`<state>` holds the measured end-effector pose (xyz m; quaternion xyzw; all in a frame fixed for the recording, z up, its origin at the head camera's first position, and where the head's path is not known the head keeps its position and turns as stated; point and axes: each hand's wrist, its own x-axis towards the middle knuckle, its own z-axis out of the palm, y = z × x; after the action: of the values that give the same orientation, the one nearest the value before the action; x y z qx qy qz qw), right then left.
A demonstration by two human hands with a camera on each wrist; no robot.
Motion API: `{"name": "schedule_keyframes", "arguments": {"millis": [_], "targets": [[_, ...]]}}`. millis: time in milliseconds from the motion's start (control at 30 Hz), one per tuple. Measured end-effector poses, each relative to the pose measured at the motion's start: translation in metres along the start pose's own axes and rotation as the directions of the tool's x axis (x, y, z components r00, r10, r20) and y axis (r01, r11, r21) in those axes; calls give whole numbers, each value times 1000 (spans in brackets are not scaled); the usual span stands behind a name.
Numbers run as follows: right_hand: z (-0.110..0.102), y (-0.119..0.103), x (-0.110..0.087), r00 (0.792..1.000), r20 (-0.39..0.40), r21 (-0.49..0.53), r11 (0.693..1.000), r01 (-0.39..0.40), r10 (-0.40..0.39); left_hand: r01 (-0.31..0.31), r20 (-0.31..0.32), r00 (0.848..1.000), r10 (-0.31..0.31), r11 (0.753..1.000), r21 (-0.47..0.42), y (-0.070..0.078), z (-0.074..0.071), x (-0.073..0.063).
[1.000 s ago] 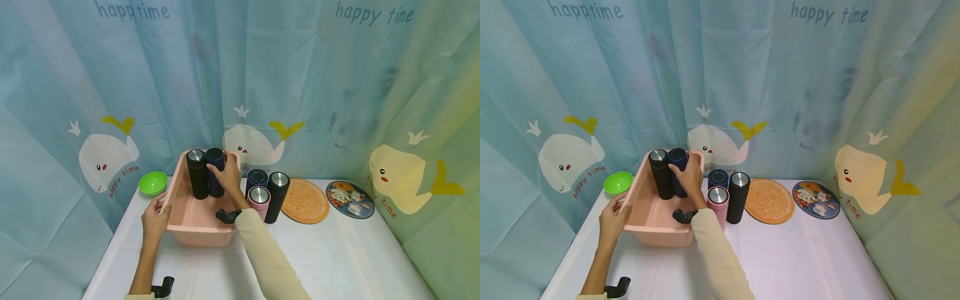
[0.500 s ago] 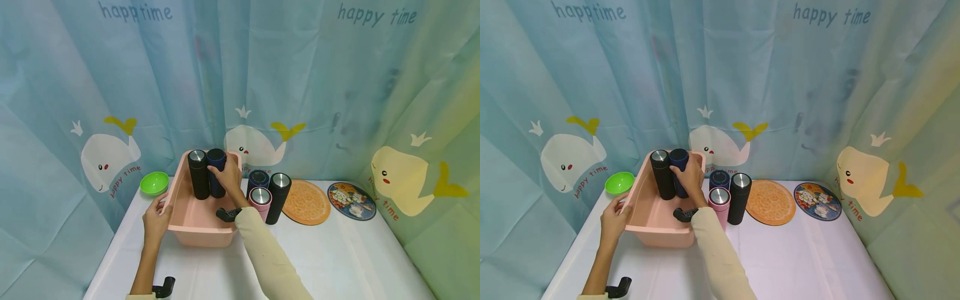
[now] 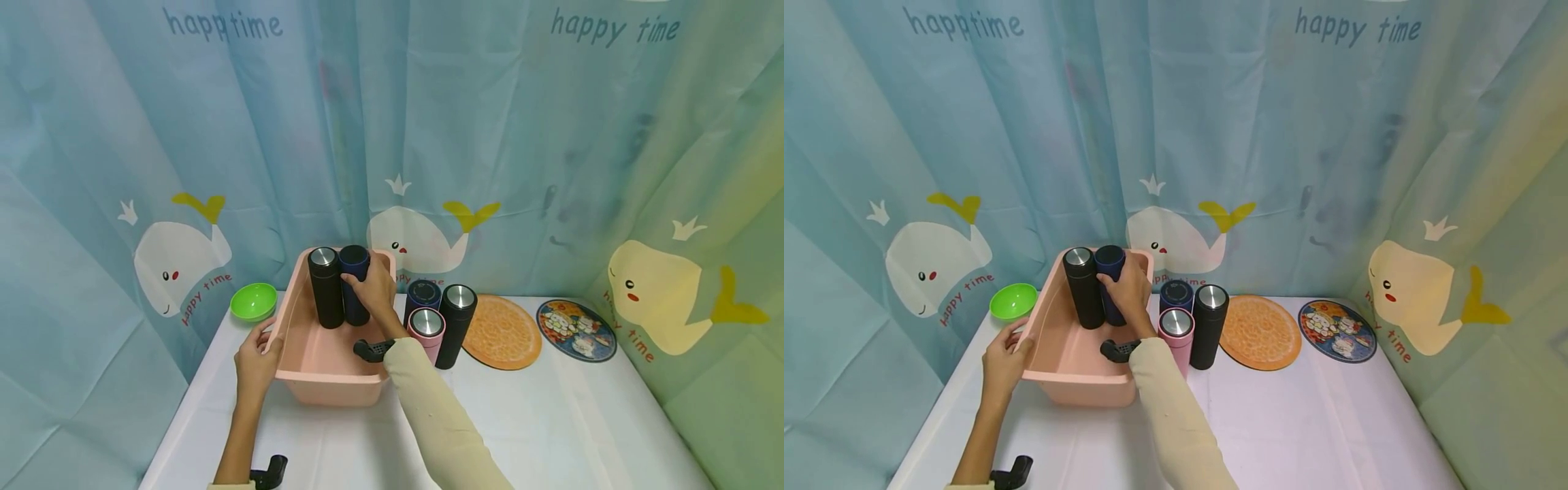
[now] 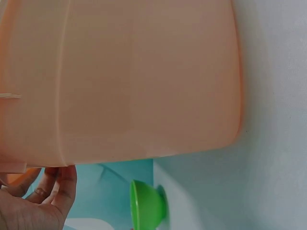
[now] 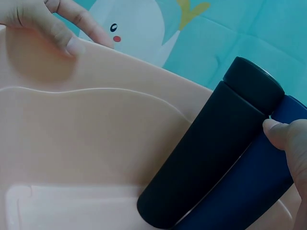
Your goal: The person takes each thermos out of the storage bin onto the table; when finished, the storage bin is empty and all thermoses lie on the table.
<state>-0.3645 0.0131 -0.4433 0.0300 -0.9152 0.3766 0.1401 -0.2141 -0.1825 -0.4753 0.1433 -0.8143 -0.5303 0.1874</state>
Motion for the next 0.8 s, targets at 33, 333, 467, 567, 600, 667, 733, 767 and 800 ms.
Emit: {"name": "schedule_keyframes", "arguments": {"millis": [33,333,467,567,600,667,733,767,800], "targets": [[0,0,0,1000,1,1,1000,0,0,0,-2,1000,0,1000,0,0,0,0],[0,0,0,1000,-10,22,1000,2,-1,-13,-15,1000,13,1000,-1,-1,1,0],[1,1,0,1000,-17,24,1000,6,-5,-14,-16,1000,14,1000,-3,-1,1,0],[0,1,0,1000,-22,27,1000,7,-6,-14,-15,1000,14,1000,0,0,1,0],[0,0,0,1000,-23,31,999,6,-6,-13,-14,1000,13,1000,0,0,1,0],[-1,0,0,1000,-23,37,999,1,0,-12,-11,1000,12,1000,0,1,0,0],[-1,1,-1,1000,-23,39,999,-7,8,-7,-6,1000,7,1000,4,2,0,-1],[-1,1,-1,1000,-23,40,999,-12,13,-6,-5,1000,6,1000,4,2,0,-1],[-1,1,-2,1000,-24,41,999,-16,17,-3,-4,1000,3,1000,5,2,0,-1]]}}
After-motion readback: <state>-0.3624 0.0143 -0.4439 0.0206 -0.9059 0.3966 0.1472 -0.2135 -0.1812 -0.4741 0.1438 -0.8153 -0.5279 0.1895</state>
